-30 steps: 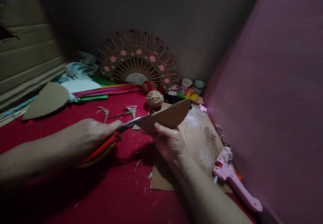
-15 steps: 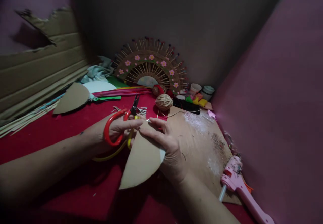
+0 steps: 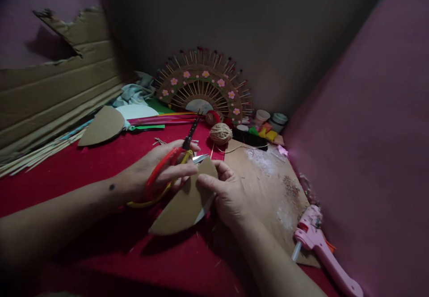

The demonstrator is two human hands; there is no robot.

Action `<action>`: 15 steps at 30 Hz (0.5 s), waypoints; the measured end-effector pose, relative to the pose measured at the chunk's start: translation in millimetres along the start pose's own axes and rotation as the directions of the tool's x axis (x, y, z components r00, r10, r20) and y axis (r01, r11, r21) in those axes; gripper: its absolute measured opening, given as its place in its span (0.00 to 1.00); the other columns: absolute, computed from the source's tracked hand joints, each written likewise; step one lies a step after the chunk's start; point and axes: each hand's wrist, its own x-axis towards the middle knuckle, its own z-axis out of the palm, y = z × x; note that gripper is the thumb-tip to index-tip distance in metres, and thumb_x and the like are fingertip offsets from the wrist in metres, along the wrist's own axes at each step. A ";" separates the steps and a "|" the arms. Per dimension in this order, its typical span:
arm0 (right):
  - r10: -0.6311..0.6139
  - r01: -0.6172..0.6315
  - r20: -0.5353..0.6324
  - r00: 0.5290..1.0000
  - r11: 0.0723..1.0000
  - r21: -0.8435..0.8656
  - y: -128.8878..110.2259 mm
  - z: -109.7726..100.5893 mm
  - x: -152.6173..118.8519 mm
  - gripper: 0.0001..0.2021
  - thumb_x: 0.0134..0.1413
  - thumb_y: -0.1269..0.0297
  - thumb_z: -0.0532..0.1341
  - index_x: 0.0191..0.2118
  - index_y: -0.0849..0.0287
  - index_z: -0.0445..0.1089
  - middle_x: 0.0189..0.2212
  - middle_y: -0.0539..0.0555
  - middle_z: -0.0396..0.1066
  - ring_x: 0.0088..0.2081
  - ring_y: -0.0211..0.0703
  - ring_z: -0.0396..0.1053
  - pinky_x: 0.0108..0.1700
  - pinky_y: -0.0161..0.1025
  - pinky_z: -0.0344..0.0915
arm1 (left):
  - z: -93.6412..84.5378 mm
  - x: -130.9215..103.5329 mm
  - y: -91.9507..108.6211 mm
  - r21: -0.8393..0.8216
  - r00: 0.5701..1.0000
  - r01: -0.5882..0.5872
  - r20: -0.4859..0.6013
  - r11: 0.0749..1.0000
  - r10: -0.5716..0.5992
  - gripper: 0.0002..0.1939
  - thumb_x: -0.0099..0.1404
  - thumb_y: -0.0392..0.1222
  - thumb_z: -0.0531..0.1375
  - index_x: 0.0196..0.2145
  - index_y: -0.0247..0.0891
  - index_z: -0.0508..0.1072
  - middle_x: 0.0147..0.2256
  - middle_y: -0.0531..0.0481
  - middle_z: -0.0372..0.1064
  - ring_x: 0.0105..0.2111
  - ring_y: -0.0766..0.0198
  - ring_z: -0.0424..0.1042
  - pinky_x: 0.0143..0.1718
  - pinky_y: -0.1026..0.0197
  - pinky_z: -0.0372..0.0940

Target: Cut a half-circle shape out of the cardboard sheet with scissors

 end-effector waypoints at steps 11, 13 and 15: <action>-0.069 0.070 -0.035 0.997 0.997 0.023 -3.0 -3.8 5.3 0.12 0.41 0.67 0.67 0.35 0.54 0.70 0.28 0.48 0.77 0.31 0.45 0.74 0.39 0.44 0.71 | -12.8 5.3 -11.0 0.380 0.997 -0.035 0.076 0.924 0.006 0.15 0.60 0.54 0.58 0.34 0.39 0.65 0.27 0.55 0.65 0.26 0.66 0.65 0.25 0.65 0.60; -0.123 0.124 -0.067 0.990 0.992 0.011 -6.5 -4.6 6.1 0.10 0.42 0.67 0.66 0.34 0.53 0.69 0.27 0.47 0.77 0.33 0.46 0.75 0.40 0.45 0.71 | -19.9 5.8 -10.8 0.536 0.998 0.007 0.046 0.844 -0.037 0.16 0.64 0.55 0.53 0.37 0.39 0.66 0.26 0.53 0.68 0.25 0.63 0.67 0.24 0.63 0.59; -0.176 0.175 -0.100 0.979 0.984 -0.016 -11.4 -5.5 6.5 0.08 0.42 0.67 0.65 0.32 0.52 0.68 0.26 0.46 0.76 0.33 0.46 0.74 0.40 0.44 0.71 | -24.5 4.9 -9.9 0.639 0.998 0.023 0.036 0.769 -0.060 0.16 0.64 0.55 0.51 0.40 0.41 0.69 0.30 0.51 0.73 0.28 0.60 0.70 0.27 0.62 0.60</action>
